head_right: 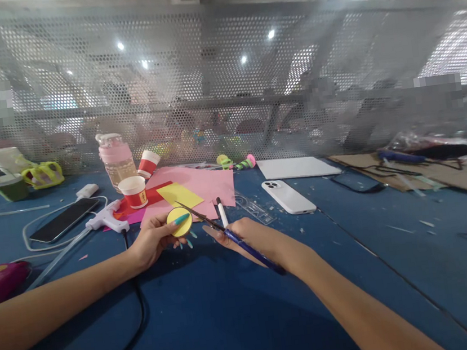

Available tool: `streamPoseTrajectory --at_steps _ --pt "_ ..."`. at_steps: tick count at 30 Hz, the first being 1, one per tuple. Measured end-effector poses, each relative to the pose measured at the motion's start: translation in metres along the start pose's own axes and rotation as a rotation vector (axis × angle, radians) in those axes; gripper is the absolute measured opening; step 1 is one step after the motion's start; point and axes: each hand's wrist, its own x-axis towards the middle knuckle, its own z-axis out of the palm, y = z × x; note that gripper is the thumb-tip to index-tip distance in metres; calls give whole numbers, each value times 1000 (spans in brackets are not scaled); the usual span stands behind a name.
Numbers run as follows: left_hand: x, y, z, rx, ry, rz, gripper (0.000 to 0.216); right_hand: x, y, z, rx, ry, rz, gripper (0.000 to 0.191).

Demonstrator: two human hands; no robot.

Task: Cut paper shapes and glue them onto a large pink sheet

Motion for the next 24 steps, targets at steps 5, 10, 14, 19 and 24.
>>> streamPoseTrajectory --at_steps 5,10,14,19,24 --pt "1 -1 -1 26 -12 9 29 3 7 6 15 41 -16 64" --pt "-1 1 0 24 -39 -2 30 0 0 3 31 29 -27 62" --pt "-3 4 3 4 -76 -32 29 -2 -6 -1 38 -3 -6 60" --pt "-5 7 5 -25 -84 -53 27 -2 -4 -1 31 -8 -10 63" --pt "-4 5 4 -27 -81 -52 26 -2 -5 0 51 -12 -4 63"
